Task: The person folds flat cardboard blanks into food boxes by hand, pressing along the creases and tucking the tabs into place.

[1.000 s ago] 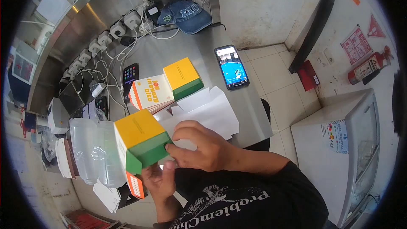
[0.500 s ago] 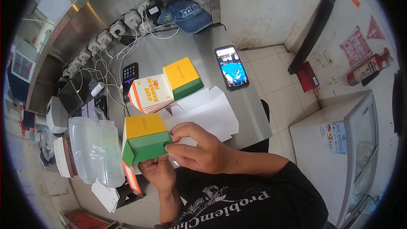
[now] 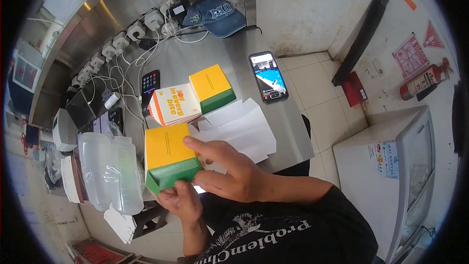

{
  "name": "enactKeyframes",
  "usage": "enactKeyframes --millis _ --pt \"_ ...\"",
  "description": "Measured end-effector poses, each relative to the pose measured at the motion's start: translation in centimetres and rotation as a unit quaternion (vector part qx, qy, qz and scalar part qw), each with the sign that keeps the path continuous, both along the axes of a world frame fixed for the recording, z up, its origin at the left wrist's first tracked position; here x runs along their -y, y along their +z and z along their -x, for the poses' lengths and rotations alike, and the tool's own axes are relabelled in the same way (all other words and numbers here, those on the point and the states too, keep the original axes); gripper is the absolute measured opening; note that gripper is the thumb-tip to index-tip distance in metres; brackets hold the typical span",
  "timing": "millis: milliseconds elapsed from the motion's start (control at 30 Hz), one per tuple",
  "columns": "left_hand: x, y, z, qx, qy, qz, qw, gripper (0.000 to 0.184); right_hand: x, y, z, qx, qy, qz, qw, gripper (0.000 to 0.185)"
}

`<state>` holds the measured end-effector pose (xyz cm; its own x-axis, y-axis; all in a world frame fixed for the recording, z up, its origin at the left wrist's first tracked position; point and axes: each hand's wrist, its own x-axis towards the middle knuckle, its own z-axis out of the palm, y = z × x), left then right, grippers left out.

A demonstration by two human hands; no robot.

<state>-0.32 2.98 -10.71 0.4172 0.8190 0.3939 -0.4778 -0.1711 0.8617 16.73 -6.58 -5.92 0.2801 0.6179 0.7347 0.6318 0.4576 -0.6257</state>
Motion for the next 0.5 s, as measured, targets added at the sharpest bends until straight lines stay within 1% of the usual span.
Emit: enactKeyframes --millis 33,100,133,167,200,233,267,300,333,400,433,500 --pt "0.1 0.4 0.2 -0.035 0.032 0.001 0.999 0.049 0.1 0.1 -0.2 0.066 -0.016 -0.008 0.998 0.013" --pt "-0.4 1.9 0.7 -0.036 0.065 0.138 0.988 0.051 0.2 -0.5 -0.3 0.091 -0.014 -0.006 0.996 0.015" --pt "-0.7 2.1 1.2 -0.054 0.097 0.106 0.988 0.046 0.3 -0.8 -0.2 0.114 -0.014 -0.005 0.993 0.016" --pt "-1.0 2.1 1.6 -0.137 0.145 0.033 0.979 0.046 0.4 -0.9 0.0 0.114 -0.013 -0.005 0.993 0.016" --pt "-1.3 2.1 2.0 -0.225 0.203 -0.04 0.952 0.045 0.4 -1.0 0.1 0.113 -0.017 -0.016 0.993 0.02" --pt "-1.6 2.2 2.4 -0.302 0.263 -0.103 0.911 0.044 0.5 -1.1 0.3 0.113 -0.022 -0.026 0.993 0.024" --pt "-1.8 3.7 1.4 -0.141 0.163 0.058 0.975 0.043 0.4 -1.2 0.4 0.113 -0.022 -0.027 0.993 0.024" --pt "-2.0 4.8 0.5 0.029 0.052 0.216 0.975 0.041 0.2 -1.3 0.6 0.12 -0.047 -0.024 0.991 0.026" --pt "-1.5 5.2 -0.5 0.028 0.051 0.215 0.975 0.041 0.2 -1.4 0.6 0.127 -0.073 -0.021 0.989 0.028" --pt "0.2 5.5 -2.4 -0.041 0.159 0.156 0.974 0.04 0.6 -0.2 0.5 0.143 -0.098 -0.013 0.985 0.027" --pt "0.4 5.0 -2.6 -0.042 0.157 0.157 0.974 0.04 0.8 0.2 0.4 0.16 -0.12 -0.007 0.98 0.027" --pt "0.6 3.1 -2.4 -0.044 0.18 0.072 0.98 0.034 0.7 0.2 0.4 0.163 -0.116 -0.004 0.98 0.028"
